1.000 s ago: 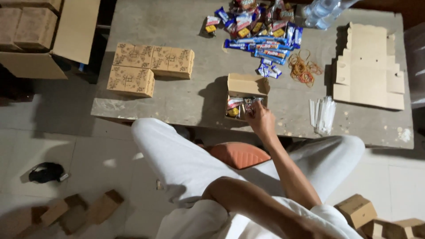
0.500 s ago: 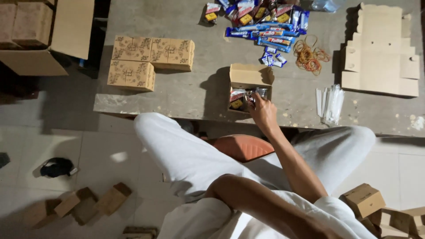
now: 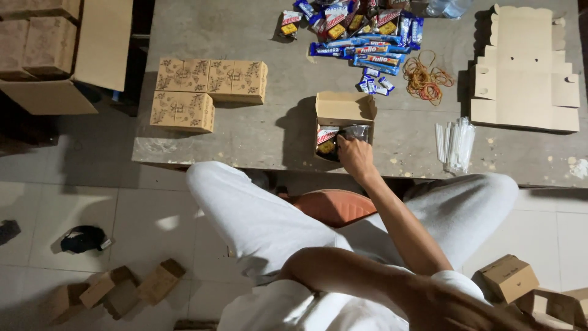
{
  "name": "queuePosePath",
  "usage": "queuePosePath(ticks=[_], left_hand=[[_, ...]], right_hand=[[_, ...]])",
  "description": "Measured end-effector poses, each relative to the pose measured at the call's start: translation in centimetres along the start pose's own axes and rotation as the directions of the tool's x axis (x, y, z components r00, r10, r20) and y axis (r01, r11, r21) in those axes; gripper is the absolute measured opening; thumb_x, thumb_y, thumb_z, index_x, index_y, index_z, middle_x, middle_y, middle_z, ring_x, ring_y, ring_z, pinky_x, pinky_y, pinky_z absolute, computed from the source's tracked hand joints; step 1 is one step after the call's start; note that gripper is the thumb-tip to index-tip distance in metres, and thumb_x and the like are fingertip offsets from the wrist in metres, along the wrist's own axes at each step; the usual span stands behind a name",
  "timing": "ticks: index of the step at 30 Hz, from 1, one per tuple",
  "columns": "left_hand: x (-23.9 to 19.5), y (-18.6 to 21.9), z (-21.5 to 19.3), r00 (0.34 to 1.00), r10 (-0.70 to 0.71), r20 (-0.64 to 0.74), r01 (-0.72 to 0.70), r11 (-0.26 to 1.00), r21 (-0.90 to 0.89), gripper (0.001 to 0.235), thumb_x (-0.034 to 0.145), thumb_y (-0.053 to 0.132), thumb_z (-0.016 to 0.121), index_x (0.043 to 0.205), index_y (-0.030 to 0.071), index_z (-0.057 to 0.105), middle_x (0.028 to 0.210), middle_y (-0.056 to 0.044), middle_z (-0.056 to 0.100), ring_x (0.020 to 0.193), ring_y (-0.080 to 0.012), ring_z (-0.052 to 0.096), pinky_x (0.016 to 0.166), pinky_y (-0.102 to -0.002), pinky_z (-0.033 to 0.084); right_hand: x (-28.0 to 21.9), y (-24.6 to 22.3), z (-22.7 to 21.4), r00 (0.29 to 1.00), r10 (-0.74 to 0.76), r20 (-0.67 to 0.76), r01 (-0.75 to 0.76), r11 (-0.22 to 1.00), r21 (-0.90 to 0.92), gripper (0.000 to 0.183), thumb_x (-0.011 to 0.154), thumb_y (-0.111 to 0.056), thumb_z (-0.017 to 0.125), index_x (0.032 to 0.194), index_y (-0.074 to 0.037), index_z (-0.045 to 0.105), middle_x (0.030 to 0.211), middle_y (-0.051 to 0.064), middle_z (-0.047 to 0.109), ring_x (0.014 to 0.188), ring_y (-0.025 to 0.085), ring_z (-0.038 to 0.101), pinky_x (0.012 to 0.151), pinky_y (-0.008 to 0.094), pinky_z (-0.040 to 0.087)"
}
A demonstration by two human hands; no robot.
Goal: The person assembles a flat cardboard box by folding and interlocking its tabs. Then they place a water bottle and several snack bars into the box. The clip ends with the box partially filled and open.
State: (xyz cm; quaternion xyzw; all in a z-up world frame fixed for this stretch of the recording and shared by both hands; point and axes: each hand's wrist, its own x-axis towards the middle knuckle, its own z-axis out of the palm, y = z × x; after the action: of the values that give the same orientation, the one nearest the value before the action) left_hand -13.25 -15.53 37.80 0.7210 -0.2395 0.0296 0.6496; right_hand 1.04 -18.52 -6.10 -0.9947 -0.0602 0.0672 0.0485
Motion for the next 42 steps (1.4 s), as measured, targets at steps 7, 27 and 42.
queuePosePath(ticks=[7, 27, 42], left_hand=[[-2.4, -15.5, -3.3, 1.000, 0.021, 0.011, -0.022, 0.999, 0.034, 0.048, 0.107, 0.051, 0.035, 0.127, 0.022, 0.068, 0.122, -0.006, 0.065, 0.120, -0.0260, 0.062, 0.109, -0.043, 0.049], [-10.5, -44.2, -10.4, 0.836, -0.462, -0.295, 0.529, 0.822, 0.211, 0.019, 0.087, 0.010, 0.065, 0.105, 0.012, 0.057, 0.098, -0.017, 0.071, 0.100, -0.0401, 0.071, 0.085, -0.048, 0.057], [-10.6, -44.4, -10.0, 0.778, -0.551, -0.302, 0.606, 0.784, 0.133, 0.016, 0.085, 0.014, 0.066, 0.099, 0.012, 0.058, 0.090, -0.015, 0.074, 0.088, -0.0344, 0.074, 0.076, -0.045, 0.058]], right_hand=[[-0.5, -0.6, -1.7, 0.999, 0.039, -0.032, -0.039, 0.999, 0.011, 0.026, 0.094, -0.029, 0.062, 0.113, -0.021, 0.076, 0.072, 0.017, 0.075, 0.072, 0.038, 0.077, 0.064, 0.050, 0.061], [1.5, 0.6, 3.4, 0.986, -0.125, -0.110, 0.146, 0.967, 0.209, 0.013, 0.082, -0.004, 0.064, 0.080, -0.003, 0.077, 0.067, 0.018, 0.071, 0.062, 0.040, 0.074, 0.050, 0.046, 0.060], [0.9, 0.6, 4.1, 1.000, -0.002, 0.007, 0.000, 0.967, 0.253, 0.039, 0.082, 0.005, 0.059, 0.120, 0.004, 0.068, 0.108, 0.027, 0.067, 0.077, 0.052, 0.072, 0.063, 0.054, 0.063]])
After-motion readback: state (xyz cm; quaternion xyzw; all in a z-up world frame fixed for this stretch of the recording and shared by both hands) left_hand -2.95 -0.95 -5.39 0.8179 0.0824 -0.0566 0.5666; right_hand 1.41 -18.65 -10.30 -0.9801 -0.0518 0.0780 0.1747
